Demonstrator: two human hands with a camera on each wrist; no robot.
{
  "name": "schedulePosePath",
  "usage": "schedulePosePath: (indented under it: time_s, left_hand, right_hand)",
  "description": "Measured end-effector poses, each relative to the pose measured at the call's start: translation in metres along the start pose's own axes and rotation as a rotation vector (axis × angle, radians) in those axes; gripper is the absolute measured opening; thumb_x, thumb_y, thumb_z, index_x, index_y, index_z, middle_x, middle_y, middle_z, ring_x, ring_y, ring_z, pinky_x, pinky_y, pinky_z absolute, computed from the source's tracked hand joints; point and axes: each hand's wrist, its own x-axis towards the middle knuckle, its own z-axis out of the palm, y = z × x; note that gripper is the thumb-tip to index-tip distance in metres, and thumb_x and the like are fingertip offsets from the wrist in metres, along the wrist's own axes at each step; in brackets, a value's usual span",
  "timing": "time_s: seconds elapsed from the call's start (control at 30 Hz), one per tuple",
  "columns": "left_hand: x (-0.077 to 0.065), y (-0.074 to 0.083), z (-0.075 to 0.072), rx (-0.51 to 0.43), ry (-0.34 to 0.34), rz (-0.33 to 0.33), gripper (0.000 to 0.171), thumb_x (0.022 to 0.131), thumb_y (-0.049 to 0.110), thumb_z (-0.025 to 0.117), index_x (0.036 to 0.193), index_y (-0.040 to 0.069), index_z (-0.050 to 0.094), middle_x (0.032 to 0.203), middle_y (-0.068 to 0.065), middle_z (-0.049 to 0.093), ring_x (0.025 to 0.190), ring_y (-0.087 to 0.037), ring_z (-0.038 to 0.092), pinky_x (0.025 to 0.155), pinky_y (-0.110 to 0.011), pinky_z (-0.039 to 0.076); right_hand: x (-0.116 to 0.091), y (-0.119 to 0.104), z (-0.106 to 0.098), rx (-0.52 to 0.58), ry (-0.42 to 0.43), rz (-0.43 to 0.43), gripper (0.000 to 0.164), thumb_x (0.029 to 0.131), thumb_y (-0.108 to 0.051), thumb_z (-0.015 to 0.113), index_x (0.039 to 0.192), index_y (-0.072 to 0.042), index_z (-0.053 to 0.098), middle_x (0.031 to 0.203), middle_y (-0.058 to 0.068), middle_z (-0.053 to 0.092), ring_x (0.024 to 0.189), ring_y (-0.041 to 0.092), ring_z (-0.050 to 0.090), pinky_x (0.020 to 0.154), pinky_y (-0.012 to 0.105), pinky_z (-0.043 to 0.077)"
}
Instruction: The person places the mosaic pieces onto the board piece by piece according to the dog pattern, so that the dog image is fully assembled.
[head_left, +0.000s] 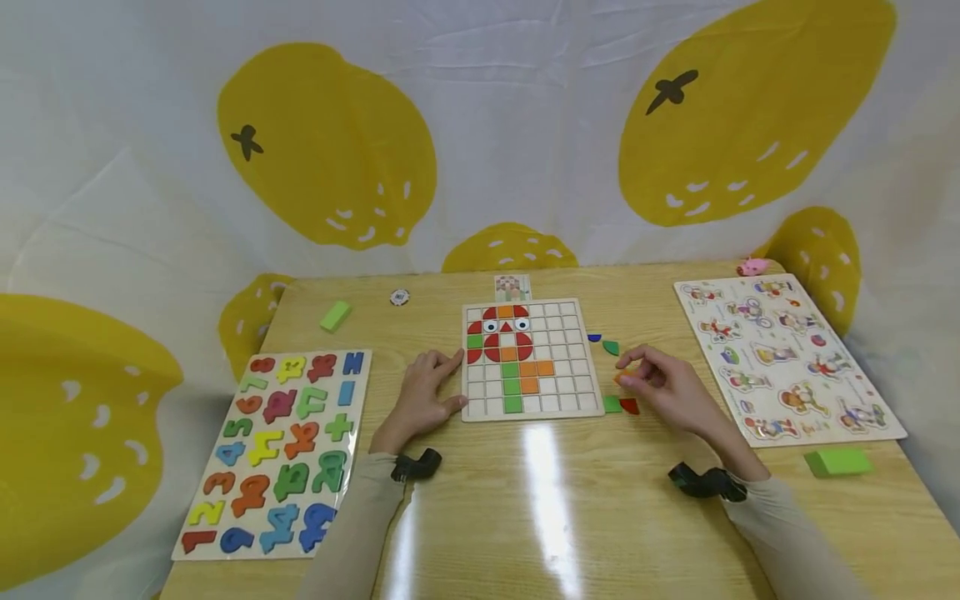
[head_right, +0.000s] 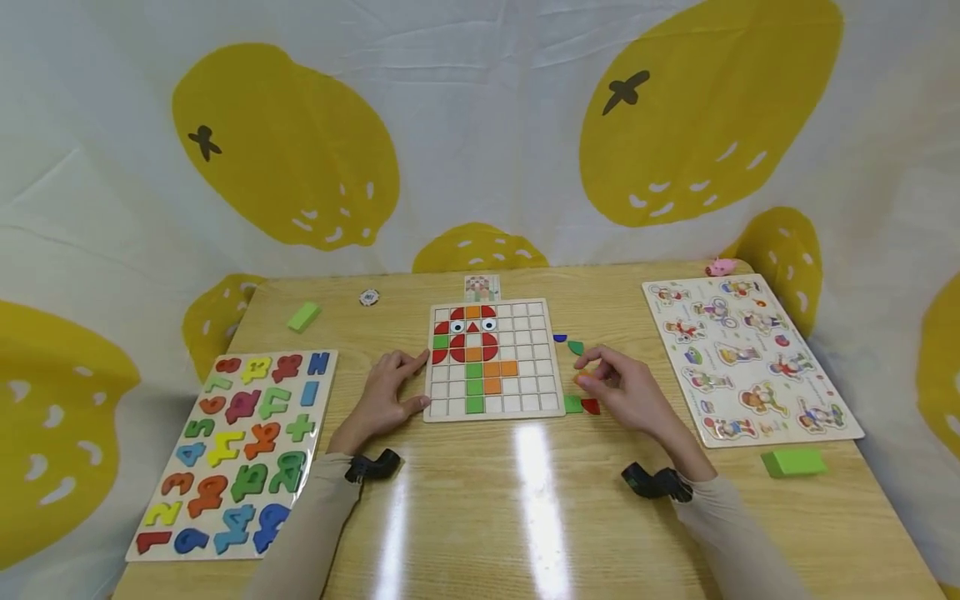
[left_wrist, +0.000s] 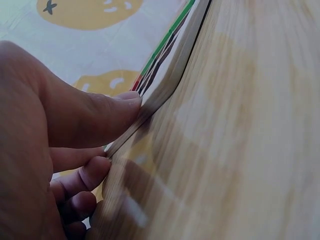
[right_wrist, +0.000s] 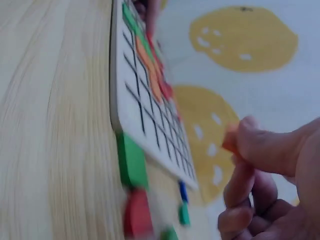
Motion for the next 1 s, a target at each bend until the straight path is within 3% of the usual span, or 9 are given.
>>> schedulePosePath:
  time_s: [0.13, 0.27, 0.4, 0.53, 0.7, 1.0]
  left_hand:
    - [0.001, -0.001, 0.003, 0.006, -0.006, -0.013, 0.079, 0.079, 0.033, 0.074, 0.150, 0.018, 0.043, 0.109, -0.002, 0.048, 0.096, -0.020, 0.038, 0.089, -0.039, 0.030]
    - [0.002, -0.001, 0.005, 0.017, -0.023, -0.021, 0.080, 0.079, 0.035, 0.074, 0.151, 0.020, 0.042, 0.110, -0.001, 0.048, 0.097, -0.019, 0.038, 0.089, -0.039, 0.030]
    - [0.003, -0.001, 0.004, 0.014, -0.029, -0.029, 0.080, 0.079, 0.035, 0.074, 0.151, 0.020, 0.042, 0.110, 0.000, 0.048, 0.096, -0.018, 0.038, 0.087, -0.038, 0.029]
    - [0.004, 0.000, 0.001, 0.018, -0.022, -0.027, 0.080, 0.079, 0.035, 0.074, 0.151, 0.020, 0.042, 0.110, 0.000, 0.048, 0.096, -0.018, 0.038, 0.087, -0.037, 0.029]
    - [0.005, 0.003, 0.000, 0.023, -0.025, -0.024, 0.079, 0.080, 0.035, 0.074, 0.151, 0.020, 0.042, 0.110, 0.000, 0.048, 0.097, -0.018, 0.038, 0.088, -0.037, 0.030]
    - [0.003, 0.004, -0.001, 0.017, -0.029, -0.045, 0.079, 0.080, 0.034, 0.074, 0.151, 0.019, 0.043, 0.109, -0.001, 0.048, 0.098, -0.019, 0.038, 0.088, -0.038, 0.029]
  right_hand:
    - [0.022, -0.012, 0.029, 0.090, -0.022, 0.030, 0.025, 0.083, -0.023, 0.079, 0.104, -0.014, 0.068, 0.083, 0.002, 0.066, 0.069, 0.018, 0.064, 0.060, 0.025, 0.051]
    - [0.036, -0.017, 0.055, 0.013, -0.035, 0.016, 0.033, 0.074, -0.025, 0.086, 0.100, -0.013, 0.070, 0.082, -0.001, 0.064, 0.068, 0.013, 0.058, 0.060, 0.023, 0.048]
    - [0.044, -0.018, 0.071, -0.082, -0.031, -0.032, 0.037, 0.071, -0.031, 0.088, 0.098, -0.013, 0.071, 0.080, -0.002, 0.063, 0.065, 0.011, 0.051, 0.060, 0.023, 0.043]
    - [0.047, -0.019, 0.076, -0.100, -0.039, -0.064, 0.039, 0.071, -0.035, 0.088, 0.101, -0.014, 0.072, 0.081, -0.004, 0.063, 0.064, 0.011, 0.050, 0.059, 0.025, 0.041]
    - [0.046, -0.019, 0.074, -0.092, -0.060, -0.037, 0.027, 0.077, -0.029, 0.085, 0.098, -0.017, 0.073, 0.081, -0.010, 0.064, 0.066, 0.008, 0.054, 0.060, 0.023, 0.045]
    - [0.046, -0.022, 0.070, -0.068, -0.091, -0.032, 0.023, 0.080, -0.027, 0.083, 0.097, -0.015, 0.074, 0.083, -0.008, 0.065, 0.069, 0.011, 0.056, 0.062, 0.024, 0.046]
